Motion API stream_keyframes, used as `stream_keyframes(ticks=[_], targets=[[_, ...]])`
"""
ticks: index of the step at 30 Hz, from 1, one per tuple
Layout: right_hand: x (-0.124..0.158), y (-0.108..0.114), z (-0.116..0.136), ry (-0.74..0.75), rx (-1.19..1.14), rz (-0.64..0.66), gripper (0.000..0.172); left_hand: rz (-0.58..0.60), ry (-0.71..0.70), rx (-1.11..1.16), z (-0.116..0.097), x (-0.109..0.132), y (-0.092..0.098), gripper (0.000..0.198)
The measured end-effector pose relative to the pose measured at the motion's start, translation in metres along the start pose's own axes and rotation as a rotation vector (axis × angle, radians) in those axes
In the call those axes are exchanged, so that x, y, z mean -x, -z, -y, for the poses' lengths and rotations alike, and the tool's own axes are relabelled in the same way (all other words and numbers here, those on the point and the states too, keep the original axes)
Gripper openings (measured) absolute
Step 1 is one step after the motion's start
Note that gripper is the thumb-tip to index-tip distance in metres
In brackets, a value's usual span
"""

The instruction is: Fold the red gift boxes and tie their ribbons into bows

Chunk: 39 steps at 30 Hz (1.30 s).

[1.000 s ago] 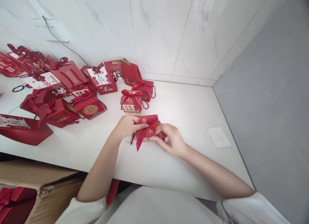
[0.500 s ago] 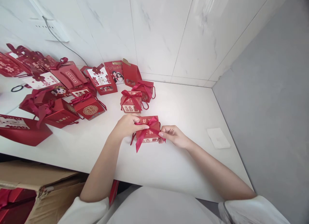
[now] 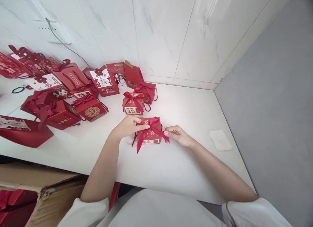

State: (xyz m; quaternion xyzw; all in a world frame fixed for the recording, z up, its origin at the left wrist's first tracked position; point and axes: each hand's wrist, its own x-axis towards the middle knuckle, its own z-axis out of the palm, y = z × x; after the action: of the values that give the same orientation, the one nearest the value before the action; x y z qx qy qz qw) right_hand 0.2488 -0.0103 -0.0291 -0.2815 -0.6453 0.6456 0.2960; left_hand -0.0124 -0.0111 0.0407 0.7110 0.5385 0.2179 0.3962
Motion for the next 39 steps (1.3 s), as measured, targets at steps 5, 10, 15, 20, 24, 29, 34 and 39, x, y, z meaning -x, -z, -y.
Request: stream_keyframes(ticks=[5, 10, 15, 20, 24, 29, 34, 39], targets=[[-0.008, -0.005, 0.039, 0.315, 0.501, -0.316, 0.028, 0.058, -0.035, 0.140, -0.003, 0.003, 0.000, 0.046], [-0.013, -0.062, 0.043, 0.742, 1.226, -0.179, 0.024, 0.032, -0.082, 0.076, -0.001, 0.003, -0.005, 0.053], [-0.018, -0.095, 0.012, 0.870, 1.383, -0.279, 0.017, 0.003, -0.084, 0.036, 0.002, 0.004, -0.008, 0.054], [-0.022, -0.094, -0.005, 0.875, 1.178, -0.386, 0.018, 0.005, -0.058, 0.036, 0.002, 0.001, -0.010, 0.053], [-0.022, -0.093, -0.011, 0.839, 1.124, -0.279, 0.017, -0.001, -0.050, 0.037, -0.001, 0.001, -0.010, 0.049], [-0.018, -0.085, 0.010, 0.820, 0.928, -0.134, 0.013, 0.015, -0.092, 0.036, -0.001, 0.002, -0.007, 0.043], [-0.024, -0.044, 0.050, 0.463, 0.533, -0.259, 0.033, 0.117, -0.140, 0.171, 0.001, 0.002, -0.004, 0.037], [-0.048, -0.001, 0.051, 0.028, 0.426, -0.305, 0.047, 0.025, -0.084, 0.216, 0.000, 0.004, -0.010, 0.040]])
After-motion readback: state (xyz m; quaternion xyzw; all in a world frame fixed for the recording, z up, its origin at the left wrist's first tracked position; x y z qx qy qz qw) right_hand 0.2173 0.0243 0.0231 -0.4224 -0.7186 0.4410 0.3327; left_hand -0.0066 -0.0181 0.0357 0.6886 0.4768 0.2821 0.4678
